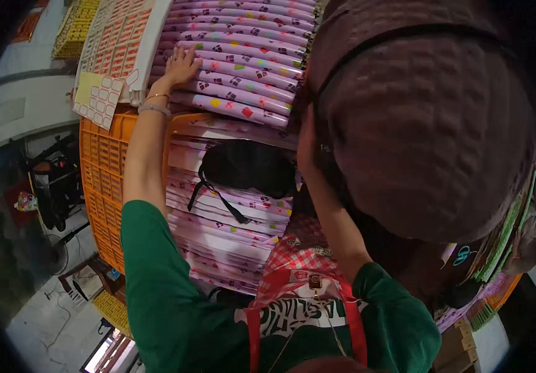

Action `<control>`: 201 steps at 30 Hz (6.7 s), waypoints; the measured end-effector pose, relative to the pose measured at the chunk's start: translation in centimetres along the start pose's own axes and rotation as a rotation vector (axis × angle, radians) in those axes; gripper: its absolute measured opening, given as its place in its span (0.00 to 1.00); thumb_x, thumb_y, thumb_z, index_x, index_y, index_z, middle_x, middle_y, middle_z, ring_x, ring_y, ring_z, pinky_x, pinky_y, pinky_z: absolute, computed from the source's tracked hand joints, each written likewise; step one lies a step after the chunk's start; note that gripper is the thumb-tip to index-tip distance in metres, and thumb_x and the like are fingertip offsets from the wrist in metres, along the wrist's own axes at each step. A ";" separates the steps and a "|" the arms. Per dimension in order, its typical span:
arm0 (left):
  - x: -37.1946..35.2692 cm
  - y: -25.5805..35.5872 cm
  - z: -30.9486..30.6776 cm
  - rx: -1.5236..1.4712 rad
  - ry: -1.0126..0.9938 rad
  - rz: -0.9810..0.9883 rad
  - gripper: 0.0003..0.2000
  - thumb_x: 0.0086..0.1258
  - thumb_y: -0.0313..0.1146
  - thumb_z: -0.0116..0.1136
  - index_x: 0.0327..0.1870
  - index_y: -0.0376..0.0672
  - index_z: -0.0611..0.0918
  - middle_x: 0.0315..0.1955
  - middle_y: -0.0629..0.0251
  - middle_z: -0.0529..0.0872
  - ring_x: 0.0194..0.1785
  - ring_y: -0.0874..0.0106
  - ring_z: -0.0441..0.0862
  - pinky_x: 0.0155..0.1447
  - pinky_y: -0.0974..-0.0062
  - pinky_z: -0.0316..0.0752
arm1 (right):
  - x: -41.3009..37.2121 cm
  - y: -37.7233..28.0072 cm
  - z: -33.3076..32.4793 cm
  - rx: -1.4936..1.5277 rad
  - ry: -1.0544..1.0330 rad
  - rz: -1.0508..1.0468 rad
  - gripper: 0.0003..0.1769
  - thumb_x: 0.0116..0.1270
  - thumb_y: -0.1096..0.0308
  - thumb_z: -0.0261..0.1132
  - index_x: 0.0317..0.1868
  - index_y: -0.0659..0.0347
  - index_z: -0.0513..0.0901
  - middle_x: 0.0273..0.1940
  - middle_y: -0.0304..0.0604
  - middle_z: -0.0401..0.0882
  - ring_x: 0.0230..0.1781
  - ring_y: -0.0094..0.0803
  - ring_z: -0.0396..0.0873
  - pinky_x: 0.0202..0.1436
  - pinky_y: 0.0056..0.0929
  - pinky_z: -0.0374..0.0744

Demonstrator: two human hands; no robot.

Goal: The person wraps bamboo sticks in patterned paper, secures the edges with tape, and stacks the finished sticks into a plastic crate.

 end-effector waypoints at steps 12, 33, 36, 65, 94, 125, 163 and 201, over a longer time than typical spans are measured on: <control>-34.4 27.4 -4.0 -0.970 0.724 0.029 0.17 0.69 0.29 0.51 0.57 0.36 0.71 0.59 0.57 0.70 0.60 0.64 0.69 0.62 0.71 0.63 | -24.4 -22.9 -3.6 -1.145 -0.103 -0.236 0.11 0.66 0.65 0.59 0.31 0.64 0.82 0.18 0.41 0.76 0.18 0.22 0.74 0.21 0.23 0.70; -55.7 63.0 -11.4 -0.679 -0.220 1.822 0.19 0.51 0.25 0.60 0.49 0.40 0.78 0.44 0.58 0.81 0.51 0.59 0.78 0.53 0.63 0.73 | -55.6 -29.2 -28.5 -1.670 -0.012 0.611 0.12 0.61 0.60 0.55 0.36 0.58 0.80 0.35 0.47 0.81 0.35 0.49 0.79 0.38 0.42 0.78; -56.1 66.6 -7.8 -0.320 -0.450 1.850 0.16 0.59 0.34 0.57 0.49 0.41 0.77 0.40 0.59 0.83 0.45 0.64 0.80 0.49 0.65 0.73 | -60.7 -37.1 -31.2 -1.462 0.506 0.570 0.11 0.63 0.62 0.56 0.37 0.60 0.79 0.33 0.50 0.81 0.35 0.48 0.79 0.38 0.38 0.77; -51.4 79.0 -0.7 0.243 -0.678 1.649 0.09 0.58 0.30 0.53 0.38 0.47 0.82 0.36 0.58 0.82 0.41 0.60 0.81 0.39 0.64 0.78 | -68.9 -70.1 -53.4 -1.964 1.718 -0.273 0.17 0.59 0.68 0.58 0.49 0.60 0.77 0.49 0.53 0.76 0.51 0.48 0.73 0.54 0.41 0.71; -47.0 90.5 1.1 -0.097 -0.390 1.033 0.23 0.49 0.27 0.65 0.45 0.37 0.66 0.37 0.44 0.73 0.35 0.51 0.80 0.33 0.60 0.77 | -63.3 -86.9 -71.2 -2.054 1.291 -0.497 0.23 0.66 0.71 0.50 0.62 0.67 0.65 0.56 0.58 0.69 0.57 0.52 0.68 0.59 0.41 0.67; -46.9 76.1 -5.5 -1.165 -0.890 1.010 0.11 0.69 0.32 0.50 0.46 0.37 0.78 0.28 0.67 0.80 0.31 0.80 0.76 0.36 0.82 0.72 | -63.8 -54.4 -17.6 -1.198 0.842 -0.250 0.23 0.67 0.66 0.55 0.61 0.65 0.65 0.45 0.45 0.71 0.44 0.31 0.69 0.51 0.25 0.68; -46.7 76.7 3.1 -0.880 -0.694 1.315 0.11 0.67 0.29 0.54 0.48 0.35 0.77 0.42 0.59 0.78 0.46 0.69 0.76 0.51 0.75 0.70 | -59.0 -33.7 -29.0 -1.758 1.151 -0.387 0.23 0.52 0.67 0.68 0.51 0.51 0.76 0.41 0.40 0.70 0.42 0.37 0.73 0.45 0.36 0.70; -50.2 76.4 1.4 -0.626 -1.023 1.367 0.12 0.57 0.17 0.59 0.41 0.37 0.75 0.41 0.64 0.75 0.47 0.72 0.74 0.53 0.77 0.68 | -66.1 -25.6 -29.5 0.411 1.504 -0.964 0.23 0.68 0.53 0.54 0.50 0.67 0.72 0.46 0.51 0.77 0.48 0.40 0.79 0.50 0.34 0.78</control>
Point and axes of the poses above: each hand's wrist, its own x-axis towards the middle knuckle, its own z-axis out of the palm, y = z × x, the point moved 8 cm from there along x, towards the middle knuckle
